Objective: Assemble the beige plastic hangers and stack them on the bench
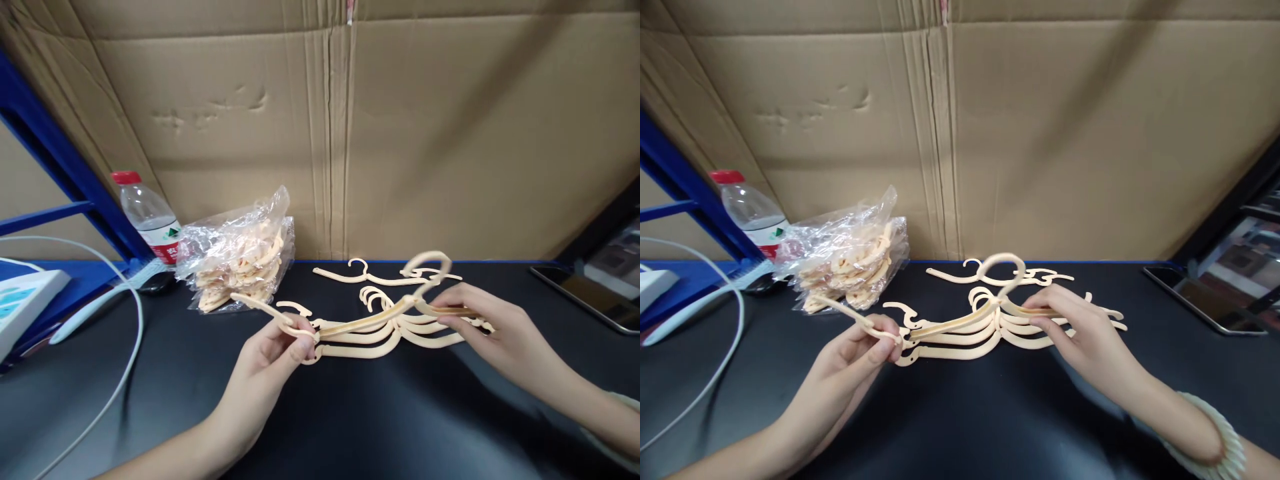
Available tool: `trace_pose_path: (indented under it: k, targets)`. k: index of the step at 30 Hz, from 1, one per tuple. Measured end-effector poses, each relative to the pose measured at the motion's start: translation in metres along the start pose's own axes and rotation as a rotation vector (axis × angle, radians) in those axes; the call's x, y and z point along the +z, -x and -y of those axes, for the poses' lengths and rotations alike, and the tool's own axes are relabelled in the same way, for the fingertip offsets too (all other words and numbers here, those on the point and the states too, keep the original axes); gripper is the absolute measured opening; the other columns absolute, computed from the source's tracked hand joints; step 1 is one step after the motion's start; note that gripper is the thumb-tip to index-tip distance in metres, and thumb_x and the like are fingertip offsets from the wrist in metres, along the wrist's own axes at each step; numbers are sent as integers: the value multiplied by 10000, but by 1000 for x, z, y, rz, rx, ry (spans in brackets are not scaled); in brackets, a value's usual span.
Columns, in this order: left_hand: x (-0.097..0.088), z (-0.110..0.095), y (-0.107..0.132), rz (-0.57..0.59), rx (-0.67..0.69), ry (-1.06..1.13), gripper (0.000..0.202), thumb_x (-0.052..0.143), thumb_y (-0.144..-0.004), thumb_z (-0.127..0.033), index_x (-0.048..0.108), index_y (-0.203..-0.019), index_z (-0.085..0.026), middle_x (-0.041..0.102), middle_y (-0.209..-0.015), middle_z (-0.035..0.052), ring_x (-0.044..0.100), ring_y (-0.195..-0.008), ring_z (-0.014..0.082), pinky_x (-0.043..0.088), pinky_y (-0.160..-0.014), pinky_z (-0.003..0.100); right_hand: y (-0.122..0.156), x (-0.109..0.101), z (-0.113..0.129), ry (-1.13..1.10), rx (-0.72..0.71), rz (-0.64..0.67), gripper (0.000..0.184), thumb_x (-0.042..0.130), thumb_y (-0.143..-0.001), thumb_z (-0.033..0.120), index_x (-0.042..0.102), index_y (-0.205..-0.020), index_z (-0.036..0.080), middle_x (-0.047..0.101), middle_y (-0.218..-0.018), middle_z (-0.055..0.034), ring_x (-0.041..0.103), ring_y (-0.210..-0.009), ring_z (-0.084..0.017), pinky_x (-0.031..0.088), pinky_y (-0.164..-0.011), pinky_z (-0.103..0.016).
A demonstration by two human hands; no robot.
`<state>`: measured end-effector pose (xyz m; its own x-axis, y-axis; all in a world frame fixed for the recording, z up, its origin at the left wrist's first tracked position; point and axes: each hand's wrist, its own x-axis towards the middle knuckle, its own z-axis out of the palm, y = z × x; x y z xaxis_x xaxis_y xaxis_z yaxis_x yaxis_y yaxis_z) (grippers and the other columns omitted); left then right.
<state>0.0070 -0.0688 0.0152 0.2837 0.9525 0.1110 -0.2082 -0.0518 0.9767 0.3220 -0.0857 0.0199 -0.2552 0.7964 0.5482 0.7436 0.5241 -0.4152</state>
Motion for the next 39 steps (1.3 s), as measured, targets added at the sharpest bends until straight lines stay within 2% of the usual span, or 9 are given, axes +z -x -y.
trace_pose_path:
  k: [2,5,8,10,14,20,25,29,39]
  targets:
    - [2,-2,-1,18,-9,58,152,678,-853,-319,606,-819,-189,523,-741,-14,468,-706,114,415,-684,212,3,2,-1,-13,10,-11,117,502,-937,245,580,-1018,281,647,-957,-44,627,-869,-208,500,-719,-319]
    - [2,-3,-1,66,-45,121,125,661,-867,-300,600,-833,-196,524,-853,-5,468,-747,112,428,-710,218,8,4,-2,-36,19,-24,123,512,-932,251,571,-1031,294,646,-981,-42,630,-866,-212,503,-712,-323]
    - [1,-2,-1,121,-101,190,69,637,-884,-266,605,-865,-207,557,-1017,22,526,-896,158,465,-781,273,12,7,-2,-41,12,-23,126,522,-926,242,575,-1025,298,649,-978,-41,629,-857,-213,504,-711,-328]
    - [1,-2,-1,175,-124,228,59,627,-889,-253,603,-868,-204,581,-1053,36,563,-926,186,478,-805,316,14,8,-2,-21,5,-28,144,521,-923,229,579,-1033,302,655,-970,-38,631,-849,-212,505,-719,-330]
    - [1,-3,0,239,-125,266,72,626,-888,-237,601,-850,-181,612,-1002,41,610,-809,169,477,-786,327,13,8,-2,-3,-5,-48,145,504,-921,228,584,-1019,300,672,-943,-34,645,-818,-212,514,-714,-327]
    - [3,-4,-1,229,-136,275,123,694,-834,-239,606,-813,-155,614,-944,44,585,-733,137,447,-719,276,11,6,2,35,-38,-72,123,531,-896,209,598,-975,274,671,-931,-15,656,-791,-188,513,-657,-274]
    - [1,0,0,240,-138,234,171,739,-792,-255,616,-760,-140,593,-831,30,521,-645,107,381,-612,234,15,7,7,1,-126,-67,219,506,-888,119,587,-1006,285,658,-957,-6,643,-922,-182,512,-751,-272]
    - [-1,1,1,249,-144,228,193,767,-753,-261,623,-728,-135,565,-754,12,490,-593,94,344,-587,230,18,9,9,27,-148,-69,240,524,-877,117,586,-1033,288,663,-988,-9,650,-926,-187,521,-765,-278]
    - [2,-4,-1,202,-153,276,180,756,-732,-249,619,-728,-133,626,-867,69,569,-684,163,408,-646,283,16,11,3,108,-107,-140,116,540,-889,239,616,-970,275,683,-932,-13,676,-831,-194,546,-690,-271]
